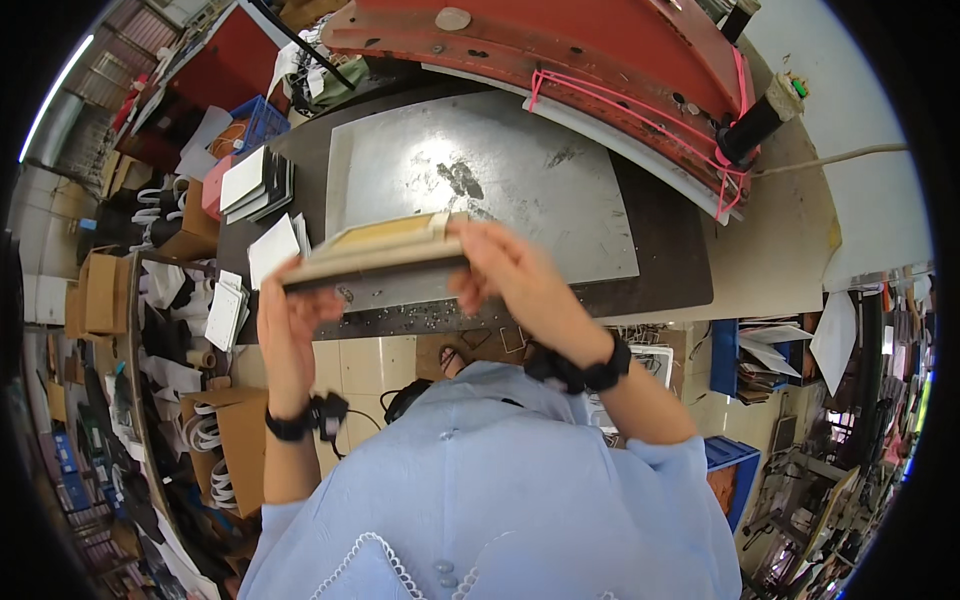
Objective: Placing material sheets into a template frame and using a manual industrial press to process them.
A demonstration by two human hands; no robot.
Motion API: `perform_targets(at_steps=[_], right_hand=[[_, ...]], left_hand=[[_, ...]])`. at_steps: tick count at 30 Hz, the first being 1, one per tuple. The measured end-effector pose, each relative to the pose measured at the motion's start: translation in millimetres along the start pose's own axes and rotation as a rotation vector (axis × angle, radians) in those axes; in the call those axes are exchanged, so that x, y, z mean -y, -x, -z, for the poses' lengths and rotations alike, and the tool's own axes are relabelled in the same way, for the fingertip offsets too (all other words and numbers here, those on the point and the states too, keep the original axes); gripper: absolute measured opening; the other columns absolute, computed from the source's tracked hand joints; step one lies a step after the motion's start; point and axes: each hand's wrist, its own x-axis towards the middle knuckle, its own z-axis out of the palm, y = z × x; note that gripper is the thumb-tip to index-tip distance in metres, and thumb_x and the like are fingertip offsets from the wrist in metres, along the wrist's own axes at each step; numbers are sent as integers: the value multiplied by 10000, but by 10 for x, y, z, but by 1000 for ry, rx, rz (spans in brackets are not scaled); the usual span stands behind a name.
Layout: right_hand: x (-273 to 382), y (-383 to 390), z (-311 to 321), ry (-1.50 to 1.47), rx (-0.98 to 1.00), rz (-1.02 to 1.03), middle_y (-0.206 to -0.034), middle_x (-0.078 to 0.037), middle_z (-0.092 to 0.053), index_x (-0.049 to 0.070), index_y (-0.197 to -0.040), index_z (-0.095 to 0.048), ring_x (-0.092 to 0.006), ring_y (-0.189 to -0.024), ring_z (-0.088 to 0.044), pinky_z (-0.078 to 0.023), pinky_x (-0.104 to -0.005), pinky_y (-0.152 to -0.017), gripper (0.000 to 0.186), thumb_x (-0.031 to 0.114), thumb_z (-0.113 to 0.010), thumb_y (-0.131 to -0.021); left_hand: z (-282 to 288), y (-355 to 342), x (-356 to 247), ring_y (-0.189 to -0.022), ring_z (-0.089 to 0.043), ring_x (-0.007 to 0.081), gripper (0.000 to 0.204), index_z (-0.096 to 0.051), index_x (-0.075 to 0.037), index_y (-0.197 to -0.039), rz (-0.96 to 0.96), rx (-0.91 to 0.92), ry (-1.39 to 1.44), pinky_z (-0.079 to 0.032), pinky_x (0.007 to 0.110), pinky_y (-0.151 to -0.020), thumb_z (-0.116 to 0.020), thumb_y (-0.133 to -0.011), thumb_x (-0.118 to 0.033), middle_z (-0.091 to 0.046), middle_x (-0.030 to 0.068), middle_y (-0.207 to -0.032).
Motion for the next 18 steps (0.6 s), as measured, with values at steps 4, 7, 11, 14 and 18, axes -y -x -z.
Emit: perform_targets(at_steps=[4, 7, 11, 14, 18], right_hand=[[173, -451, 55, 19, 1, 181, -864, -99, -652, -14, -1194, -575, -135, -725, -616, -531, -271, -682, 437, 380, -525, -1011], [204, -588, 66, 106, -22, 221, -831, -86, -648, -16, -1155, -594, -116, -688, -603, -522, -252, -647, 433, 387, -534, -1007], [144, -626, 47, 135, -93, 275, -792, -70, -641, -6, -1138, -607, -103, -654, -587, -510, -237, -614, 424, 389, -522, -1013], [165, -605, 43, 190, -84, 268, -807, -87, -645, -6, -1123, -590, -119, -676, -590, -502, -248, -635, 397, 369, -525, -1012], [46, -544, -108, 496, -289, 421, -721, -47, -627, -51, -1325, -485, -112, -633, -595, -487, -254, -593, 565, 319, -647, -930]], left_hand=[[19, -493, -169, -771, -619, 132, 404, -501, 5, -1308, -61, 36, -285, -507, 268, -687, -579, -986, -227, -631, 71, -858], [168, -729, -102, -714, -576, 92, 384, -565, 21, -1224, -96, -25, -509, -474, 229, -637, -662, -932, -209, -611, 31, -819], [139, -782, -12, -807, -586, 144, 506, -555, 61, -1218, -317, -133, -745, -486, 263, -708, -744, -867, -250, -620, 51, -864], [82, -773, 87, -893, -635, 215, 494, -541, 23, -1250, -553, -182, -825, -515, 294, -773, -737, -864, -215, -658, 98, -989], [12, -748, 32, -955, -655, 224, 507, -525, 7, -1265, -319, -85, -576, -527, 310, -790, -743, -853, -193, -666, 124, -1077]])
